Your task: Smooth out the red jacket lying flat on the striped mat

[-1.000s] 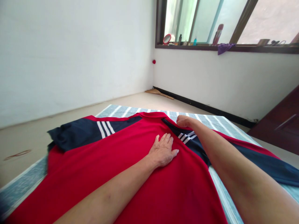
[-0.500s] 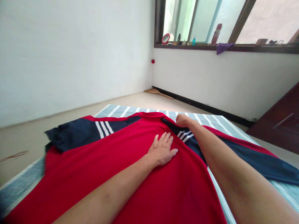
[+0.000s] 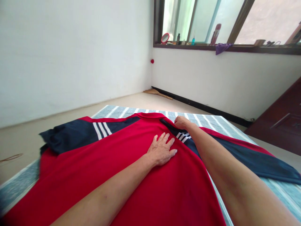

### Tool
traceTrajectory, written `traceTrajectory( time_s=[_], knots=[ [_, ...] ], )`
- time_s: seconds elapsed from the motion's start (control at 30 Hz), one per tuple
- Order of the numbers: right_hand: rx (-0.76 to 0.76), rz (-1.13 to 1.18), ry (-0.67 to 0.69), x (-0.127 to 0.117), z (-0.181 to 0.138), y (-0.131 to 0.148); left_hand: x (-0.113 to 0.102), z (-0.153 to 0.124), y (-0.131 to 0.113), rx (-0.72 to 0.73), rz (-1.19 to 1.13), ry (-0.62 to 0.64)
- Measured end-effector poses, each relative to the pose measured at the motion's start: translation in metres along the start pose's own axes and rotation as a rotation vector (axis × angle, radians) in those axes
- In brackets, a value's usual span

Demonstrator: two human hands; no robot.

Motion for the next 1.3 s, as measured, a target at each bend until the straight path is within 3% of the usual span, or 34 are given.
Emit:
traceTrajectory(
  time_s=[0.13, 0.27, 0.43, 0.53, 0.63, 0.77, 0.87, 0.97, 1.1, 1.2, 1.3],
  knots=[
    [-0.052, 0.066, -0.027, -0.019, -0.014, -0.011, -0.002, 0.000, -0.001, 0.010, 0.002, 0.005],
    [-0.030, -0.014, -0.025, -0.026, -0.018, -0.039, -0.001, 0.000, -0.001, 0.009, 0.000, 0.021],
    [0.102, -0.089, -0.200, -0.027, -0.017, -0.058, 0.000, 0.001, 0.000, 0.011, 0.016, 0.023],
    [0.132, -0.097, -0.319, -0.025, -0.027, -0.047, -0.001, 0.000, 0.001, 0.001, 0.022, 0.013],
    [0.023, -0.067, -0.417, -0.021, -0.043, -0.013, -0.004, 0.000, 0.003, -0.016, 0.036, -0.014],
    [-0.273, 0.013, -0.377, 0.001, -0.053, 0.043, -0.006, 0.002, 0.003, -0.017, 0.066, -0.008],
    [-0.362, 0.073, -0.324, 0.018, -0.043, 0.060, -0.007, 0.003, 0.003, -0.011, 0.068, -0.016],
    [-0.356, 0.124, -0.305, 0.023, -0.028, 0.060, -0.006, 0.003, 0.003, -0.008, 0.057, -0.024],
    [-0.326, 0.163, -0.315, 0.010, -0.030, 0.053, -0.007, 0.003, 0.003, -0.011, 0.060, -0.031],
    [-0.246, 0.187, -0.355, -0.001, -0.055, 0.036, -0.006, 0.002, 0.005, -0.026, 0.056, -0.007],
    [-0.202, 0.196, -0.365, 0.009, -0.098, 0.013, -0.005, 0.003, 0.006, -0.033, 0.046, 0.008]
  ],
)
Point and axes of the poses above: each hand's wrist, its own z-axis towards the middle knuckle, its own x-axis out of the palm, y = z × x, the point moved 9 cm from there along z, towards the middle knuckle, and after that the axes turned 11 degrees about x, right-handed, at the moved point
